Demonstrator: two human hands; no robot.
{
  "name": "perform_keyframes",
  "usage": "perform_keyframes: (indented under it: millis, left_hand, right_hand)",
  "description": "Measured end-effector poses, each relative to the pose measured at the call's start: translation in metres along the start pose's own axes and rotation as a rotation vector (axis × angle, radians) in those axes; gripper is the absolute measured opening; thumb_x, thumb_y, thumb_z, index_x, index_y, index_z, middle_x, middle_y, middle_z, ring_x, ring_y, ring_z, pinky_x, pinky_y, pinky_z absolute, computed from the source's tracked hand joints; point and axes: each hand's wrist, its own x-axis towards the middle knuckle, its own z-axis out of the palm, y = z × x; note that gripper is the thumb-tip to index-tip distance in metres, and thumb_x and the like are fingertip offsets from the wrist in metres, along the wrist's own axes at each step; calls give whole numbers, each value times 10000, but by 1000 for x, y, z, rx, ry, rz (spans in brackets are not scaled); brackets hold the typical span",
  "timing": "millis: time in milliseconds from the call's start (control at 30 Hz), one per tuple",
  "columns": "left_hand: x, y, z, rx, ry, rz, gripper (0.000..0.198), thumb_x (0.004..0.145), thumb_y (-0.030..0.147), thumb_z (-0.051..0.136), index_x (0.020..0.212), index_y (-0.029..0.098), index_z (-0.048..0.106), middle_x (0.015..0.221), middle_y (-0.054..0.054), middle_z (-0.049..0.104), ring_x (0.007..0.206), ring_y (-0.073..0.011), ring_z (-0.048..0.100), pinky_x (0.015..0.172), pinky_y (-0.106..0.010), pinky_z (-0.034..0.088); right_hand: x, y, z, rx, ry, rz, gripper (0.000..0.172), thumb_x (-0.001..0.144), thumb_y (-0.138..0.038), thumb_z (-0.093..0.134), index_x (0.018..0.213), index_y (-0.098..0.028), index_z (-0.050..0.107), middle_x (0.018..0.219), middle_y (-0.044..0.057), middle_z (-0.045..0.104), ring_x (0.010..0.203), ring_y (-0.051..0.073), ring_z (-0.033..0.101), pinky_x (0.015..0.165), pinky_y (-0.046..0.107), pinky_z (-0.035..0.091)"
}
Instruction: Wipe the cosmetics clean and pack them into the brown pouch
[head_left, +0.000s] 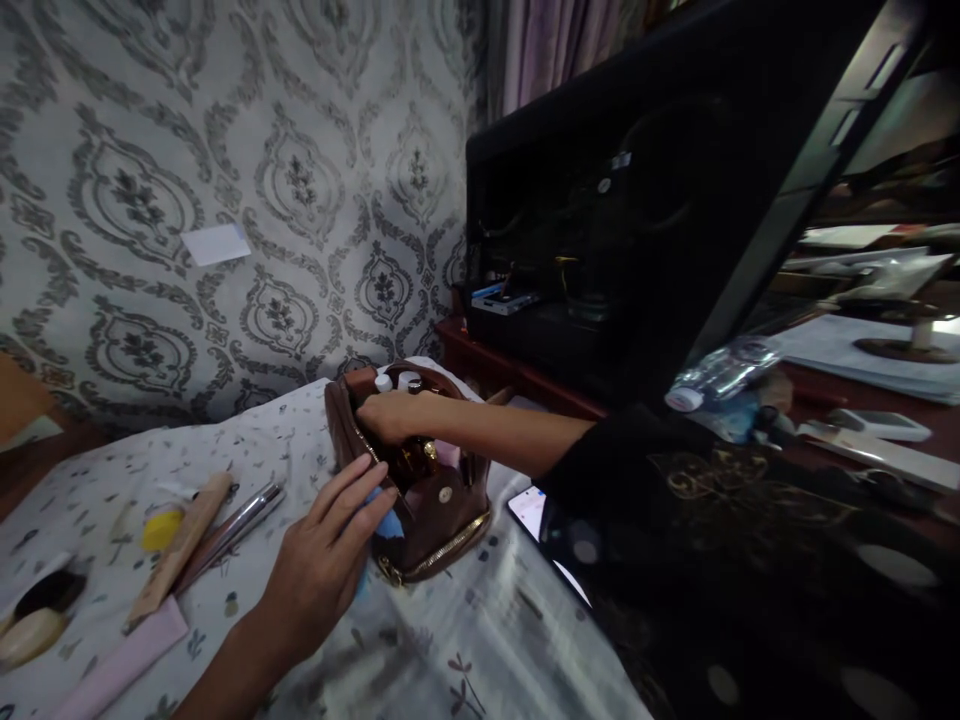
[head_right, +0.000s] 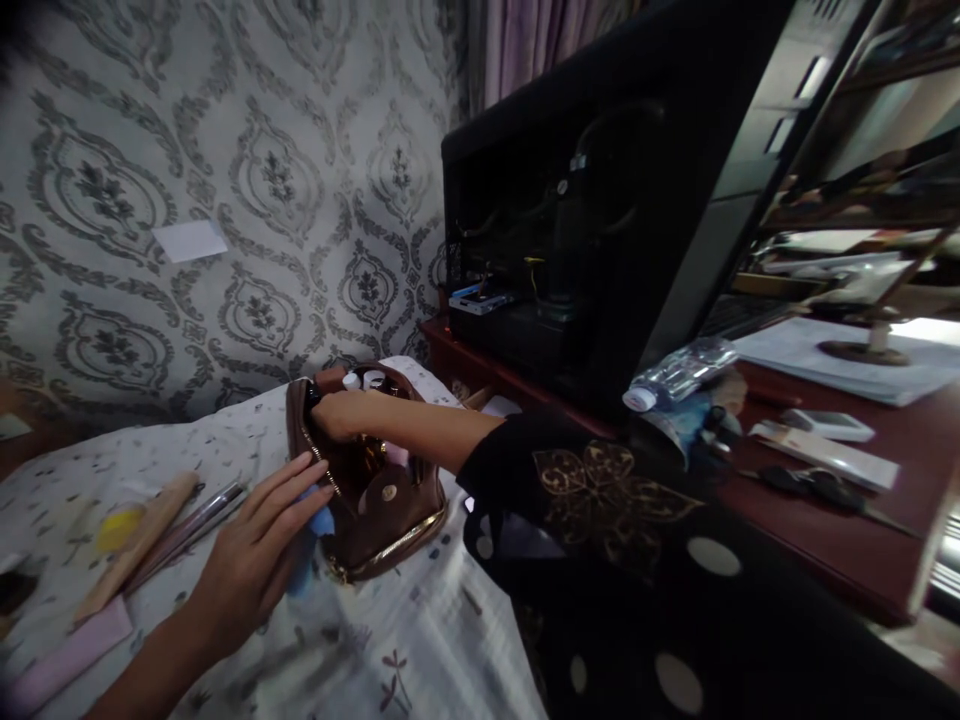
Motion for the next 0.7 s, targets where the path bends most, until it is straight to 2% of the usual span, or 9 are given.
perform_keyframes:
  millis: [100,233,500,700]
  left_hand:
    - [1,-1,0,8,-5,21,439,924,0,397,1324,125,525,1389,-145,579,1441,-236,373,1128,-369,436]
    - [2,-1,1,22,6,27,419,930,7,403,1309,126,536,1368,-140,596,1436,-234,379,1115,-362,449]
    - [1,-1,0,26,-3,21,434,929,14,394,1324,135,530,1378,-141,589,1438,-232,380,1107,-363,460]
    - [-1,-1,2,-20,1,0,471,914,-5,403,1347,142,515,1418,-144,561,1454,-239,361,1144,-377,427]
  right_hand:
    - [5,2,7,-26,-68,-4,245,851,-83,600,1058,-107,729,1080,166,751,1020,287,721,829,345,577]
    - [10,5,14,-58,-93,6,270,861,-87,590,1095,-106,723,1125,183,736,1107,320,686,907,412,557]
    - [7,6,7,-49,-133,25,335,858,-62,574,1165,-88,705,1159,189,724,1064,320,702,836,389,584]
    - [2,7,4,-25,-131,45,330,813,-78,640,1131,-103,725,1134,180,734,1016,301,717,804,347,581]
